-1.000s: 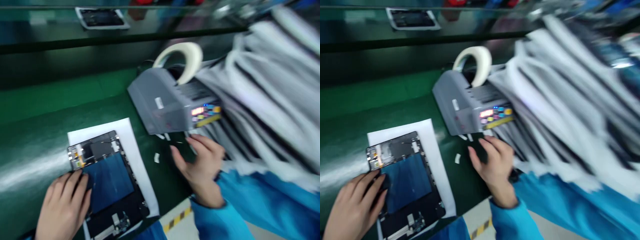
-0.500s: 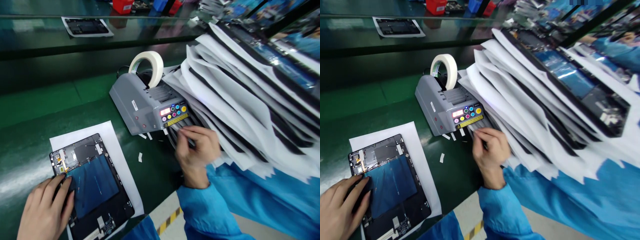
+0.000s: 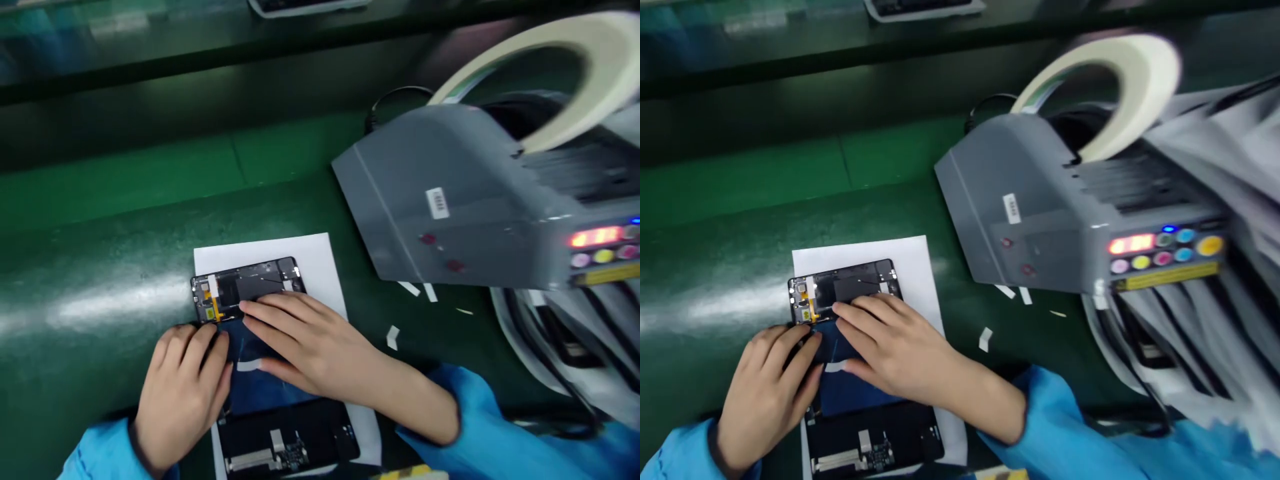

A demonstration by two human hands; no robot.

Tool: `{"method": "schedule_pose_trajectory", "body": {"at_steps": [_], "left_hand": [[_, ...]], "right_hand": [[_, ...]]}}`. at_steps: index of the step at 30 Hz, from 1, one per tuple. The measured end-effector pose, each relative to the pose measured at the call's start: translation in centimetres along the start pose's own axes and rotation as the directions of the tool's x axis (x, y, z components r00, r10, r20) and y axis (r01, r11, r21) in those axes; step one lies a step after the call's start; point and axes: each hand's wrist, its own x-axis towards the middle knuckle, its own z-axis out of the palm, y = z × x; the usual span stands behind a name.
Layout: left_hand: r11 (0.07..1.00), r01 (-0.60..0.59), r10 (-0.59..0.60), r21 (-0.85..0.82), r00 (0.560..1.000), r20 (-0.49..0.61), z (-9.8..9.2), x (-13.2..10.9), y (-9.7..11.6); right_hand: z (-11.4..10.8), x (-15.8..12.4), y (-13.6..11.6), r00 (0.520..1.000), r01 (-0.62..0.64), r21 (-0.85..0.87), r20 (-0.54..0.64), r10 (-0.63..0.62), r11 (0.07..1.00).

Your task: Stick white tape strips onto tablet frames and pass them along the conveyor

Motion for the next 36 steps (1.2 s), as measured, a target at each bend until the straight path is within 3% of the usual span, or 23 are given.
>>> {"method": "schedule_pose_trajectory", "body": {"at_steps": [5, 13, 26, 36], "left_hand": [[0.999, 0.017, -0.017, -0.039, 1.000, -0.016, 0.1, -0.1, 0.2], [0.999, 0.051, -0.051, 0.008, 0.998, -0.022, 0.2, 0.0, 0.6], [0.998, 0.055, -0.055, -0.003, 0.998, 0.008, 0.1, 0.4, 0.6], [0.997, 0.049, -0.050, 0.056, 0.998, 0.029, 0.0, 0.4, 0.5]], "right_hand": [[0.0, 0.1, 0.3, 0.998, 0.010, 0.056, 0.063, -0.014, 0.998], [-0.7, 2.5, 0.9, 0.996, 0.028, 0.039, 0.081, -0.031, 0.999], [-0.9, 0.8, 0.1, 0.993, 0.000, 0.040, 0.118, -0.005, 0.999], [-0.1, 4.1, 0.7, 0.993, 0.050, -0.025, 0.105, -0.047, 0.998]]}}
